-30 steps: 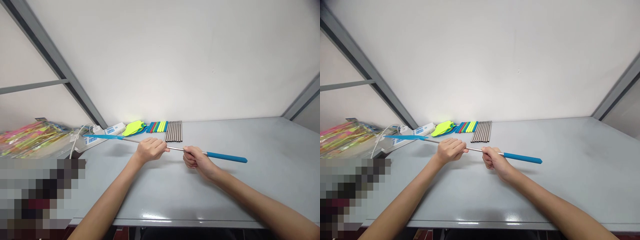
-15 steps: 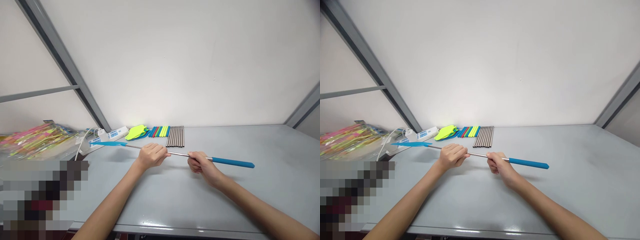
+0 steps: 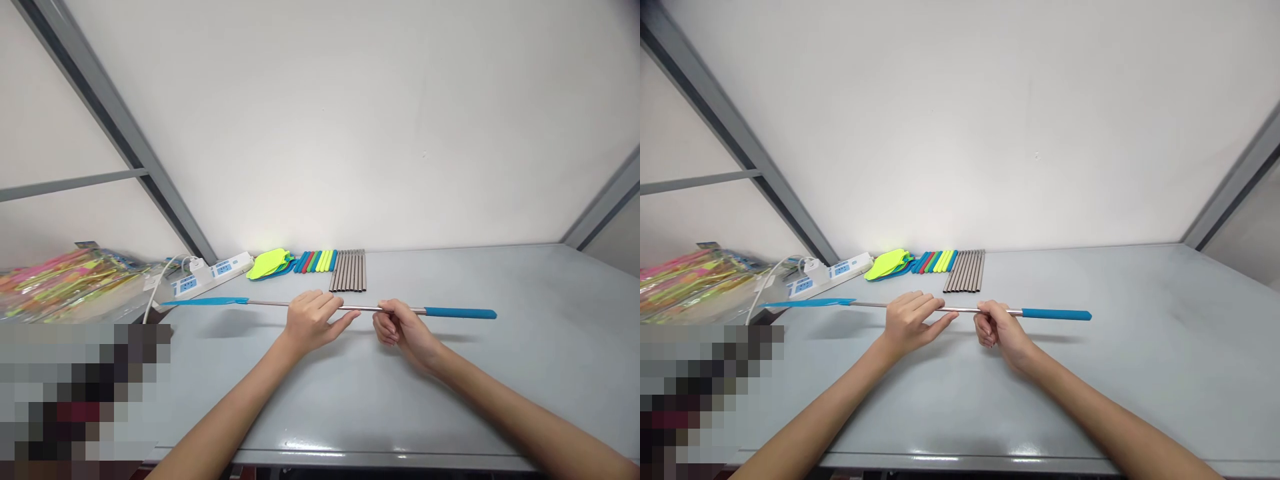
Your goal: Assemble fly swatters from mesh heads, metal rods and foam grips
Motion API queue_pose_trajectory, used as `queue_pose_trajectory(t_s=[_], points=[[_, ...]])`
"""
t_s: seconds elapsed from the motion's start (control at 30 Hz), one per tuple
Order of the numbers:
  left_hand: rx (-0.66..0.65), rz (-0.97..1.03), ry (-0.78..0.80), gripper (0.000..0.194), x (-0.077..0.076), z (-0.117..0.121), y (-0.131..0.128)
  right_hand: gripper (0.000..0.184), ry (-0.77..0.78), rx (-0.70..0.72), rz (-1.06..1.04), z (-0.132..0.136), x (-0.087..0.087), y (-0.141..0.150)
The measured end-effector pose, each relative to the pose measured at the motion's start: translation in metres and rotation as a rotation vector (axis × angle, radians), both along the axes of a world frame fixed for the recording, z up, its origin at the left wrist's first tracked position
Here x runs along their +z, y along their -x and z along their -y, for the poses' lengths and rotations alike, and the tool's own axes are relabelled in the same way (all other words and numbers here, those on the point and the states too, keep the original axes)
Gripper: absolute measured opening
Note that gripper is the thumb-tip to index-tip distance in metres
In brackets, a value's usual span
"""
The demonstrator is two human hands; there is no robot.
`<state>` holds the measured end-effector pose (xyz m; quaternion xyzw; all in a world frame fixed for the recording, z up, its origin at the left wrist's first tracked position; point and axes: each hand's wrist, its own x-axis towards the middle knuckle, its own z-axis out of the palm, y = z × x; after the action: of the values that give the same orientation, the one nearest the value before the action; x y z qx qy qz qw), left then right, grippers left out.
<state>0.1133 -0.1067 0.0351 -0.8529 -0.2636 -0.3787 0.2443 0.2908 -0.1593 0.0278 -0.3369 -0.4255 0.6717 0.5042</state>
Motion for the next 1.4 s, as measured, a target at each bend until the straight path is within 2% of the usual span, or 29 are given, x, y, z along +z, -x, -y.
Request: queue_pose_trajectory(t_s=[0.17,0.37,0.6,0.77,1.4], points=[[-0.006,-0.041,0.040,0.016,-0.004,0.007,-0.009,0.040,0.030,0.036,-0.024,0.001,-0.007,0.002],[0.003,-0.058,0.075,0.020,-0.007,0.010,-0.015,0.040,0.057,0.030,-0.032,0.001,-0.009,0.006],[0.003,-0.132,0.083,0.019,-0.010,0.009,-0.018,0.040,0.106,0.047,-0.071,0.001,-0.012,0.006],[0.004,-0.181,0.147,0.019,-0.014,0.007,-0.019,0.039,0.162,0.061,-0.073,-0.001,-0.016,0.006],[0.018,-0.223,0.209,0.020,-0.025,0.004,-0.022,0.039,0.226,0.060,-0.101,-0.005,-0.019,0.005]])
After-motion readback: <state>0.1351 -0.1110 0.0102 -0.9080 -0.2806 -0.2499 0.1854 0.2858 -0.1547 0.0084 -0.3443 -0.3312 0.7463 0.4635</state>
